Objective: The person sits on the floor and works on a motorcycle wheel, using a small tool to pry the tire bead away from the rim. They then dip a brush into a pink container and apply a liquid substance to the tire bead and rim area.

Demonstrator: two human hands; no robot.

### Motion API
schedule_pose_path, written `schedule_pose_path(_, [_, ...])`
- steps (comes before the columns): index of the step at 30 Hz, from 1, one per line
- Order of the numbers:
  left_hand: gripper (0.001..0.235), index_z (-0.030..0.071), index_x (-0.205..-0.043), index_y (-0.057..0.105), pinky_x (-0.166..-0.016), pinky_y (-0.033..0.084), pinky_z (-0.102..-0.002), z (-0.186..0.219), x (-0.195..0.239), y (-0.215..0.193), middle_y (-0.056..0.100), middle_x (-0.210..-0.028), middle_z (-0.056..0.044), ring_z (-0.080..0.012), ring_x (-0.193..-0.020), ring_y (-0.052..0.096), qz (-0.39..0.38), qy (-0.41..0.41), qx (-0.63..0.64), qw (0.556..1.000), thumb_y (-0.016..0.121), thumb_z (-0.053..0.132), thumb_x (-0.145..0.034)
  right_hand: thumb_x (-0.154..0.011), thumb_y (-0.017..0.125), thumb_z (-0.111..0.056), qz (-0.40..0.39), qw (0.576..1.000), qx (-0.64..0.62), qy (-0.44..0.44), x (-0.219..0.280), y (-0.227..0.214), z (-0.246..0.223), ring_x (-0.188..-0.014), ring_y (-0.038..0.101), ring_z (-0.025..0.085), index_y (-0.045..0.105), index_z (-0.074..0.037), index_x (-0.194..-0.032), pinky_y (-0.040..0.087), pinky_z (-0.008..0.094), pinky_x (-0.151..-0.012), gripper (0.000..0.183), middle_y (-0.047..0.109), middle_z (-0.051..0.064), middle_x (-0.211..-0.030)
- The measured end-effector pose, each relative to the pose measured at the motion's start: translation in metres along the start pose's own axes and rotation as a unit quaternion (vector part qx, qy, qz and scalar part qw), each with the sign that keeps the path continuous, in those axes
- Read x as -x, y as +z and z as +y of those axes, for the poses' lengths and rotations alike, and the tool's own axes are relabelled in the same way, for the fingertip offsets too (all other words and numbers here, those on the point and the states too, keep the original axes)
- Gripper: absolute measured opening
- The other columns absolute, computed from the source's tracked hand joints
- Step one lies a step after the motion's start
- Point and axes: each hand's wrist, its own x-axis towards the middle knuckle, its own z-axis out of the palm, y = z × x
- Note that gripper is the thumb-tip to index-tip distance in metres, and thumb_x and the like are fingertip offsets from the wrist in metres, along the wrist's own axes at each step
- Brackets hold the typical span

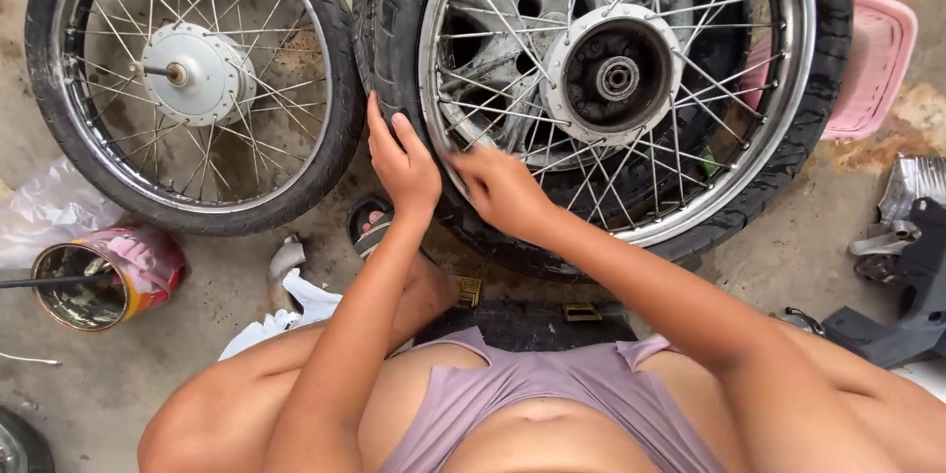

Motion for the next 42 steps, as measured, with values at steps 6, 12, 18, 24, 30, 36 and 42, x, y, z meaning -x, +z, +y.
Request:
schedule_pose_path(6, [0.050,0.001,-0.159,0.027,-0.120,0.029,-0.063,0.007,0.001,0.001,0.037,-0.155,-0.029,-0.0469,-0.147,0.036,0.003,-0.001,-0.027,1.000,0.024,0.030,-0.118,-0.100,0.054,-0.014,0.000,0.999,0.051,-0.006,0.020,0.012,0.013,-0.085,0.067,0.035,0.069,-0.015,-0.110,0.056,0.044,-0.068,0.018,0.062,0.008,-0.089])
schedule_pose_path(12, [0.051,0.004,-0.160,0.030,-0.122,0.028,-0.060,-0.013,-0.001,0.006,0.037,-0.159,-0.027,-0.0453,-0.148,0.036,0.014,-0.011,0.026,0.999,0.028,0.033,-0.118,-0.102,0.056,-0.012,0.095,0.995,0.005,-0.007,-0.034,0.022,0.015,-0.089,0.069,0.036,0.070,-0.011,-0.116,0.056,0.044,-0.072,0.020,0.064,0.009,-0.091])
schedule_pose_path(18, [0.053,0.004,-0.161,0.027,-0.125,0.026,-0.056,-0.005,0.000,0.005,0.032,-0.162,-0.023,-0.0403,-0.152,0.032,0.001,-0.037,0.021,0.999,0.024,0.035,-0.118,-0.095,0.059,-0.010,-0.054,0.995,0.082,-0.015,0.048,-0.003,0.014,-0.085,0.066,0.040,0.070,-0.010,-0.109,0.055,0.049,-0.068,0.018,0.064,0.012,-0.088])
schedule_pose_path(24, [0.048,0.002,-0.157,0.038,-0.118,0.036,-0.054,-0.021,0.000,0.009,0.046,-0.155,-0.025,-0.0432,-0.140,0.047,0.043,0.002,0.020,0.999,0.032,0.029,-0.117,-0.104,0.051,-0.007,0.145,0.989,-0.040,-0.014,-0.073,0.022,0.022,-0.077,0.067,0.026,0.070,-0.003,-0.115,0.055,0.033,-0.068,0.023,0.064,0.008,-0.089])
schedule_pose_path(30, [0.052,0.005,-0.160,0.032,-0.122,0.030,-0.055,-0.008,0.001,0.007,0.039,-0.159,-0.024,-0.0418,-0.148,0.036,0.025,-0.028,0.042,0.998,0.022,0.034,-0.118,-0.102,0.051,0.000,-0.072,0.992,0.102,-0.007,0.045,-0.015,-0.017,-0.078,0.067,0.031,0.066,0.002,-0.123,0.056,0.035,-0.066,0.026,0.063,0.013,-0.095])
schedule_pose_path(36, [0.056,0.005,-0.161,0.031,-0.123,0.029,-0.058,-0.012,-0.001,0.005,0.035,-0.162,-0.025,-0.0440,-0.149,0.035,0.014,-0.031,0.051,0.998,0.020,0.038,-0.118,-0.104,0.047,-0.008,0.161,0.978,0.119,-0.061,-0.070,0.035,0.017,-0.071,0.062,0.036,0.057,-0.001,-0.123,0.052,0.043,-0.052,0.023,0.053,0.012,-0.092])
schedule_pose_path(42, [0.055,0.005,-0.162,0.027,-0.128,0.021,-0.055,-0.005,0.000,0.003,0.027,-0.166,-0.024,-0.0424,-0.155,0.024,0.008,-0.021,0.083,0.996,0.017,0.037,-0.119,-0.099,0.049,-0.007,0.023,0.983,0.173,-0.055,0.020,0.022,0.005,-0.074,0.061,0.038,0.056,-0.007,-0.132,0.053,0.047,-0.052,0.034,0.054,0.012,-0.096])
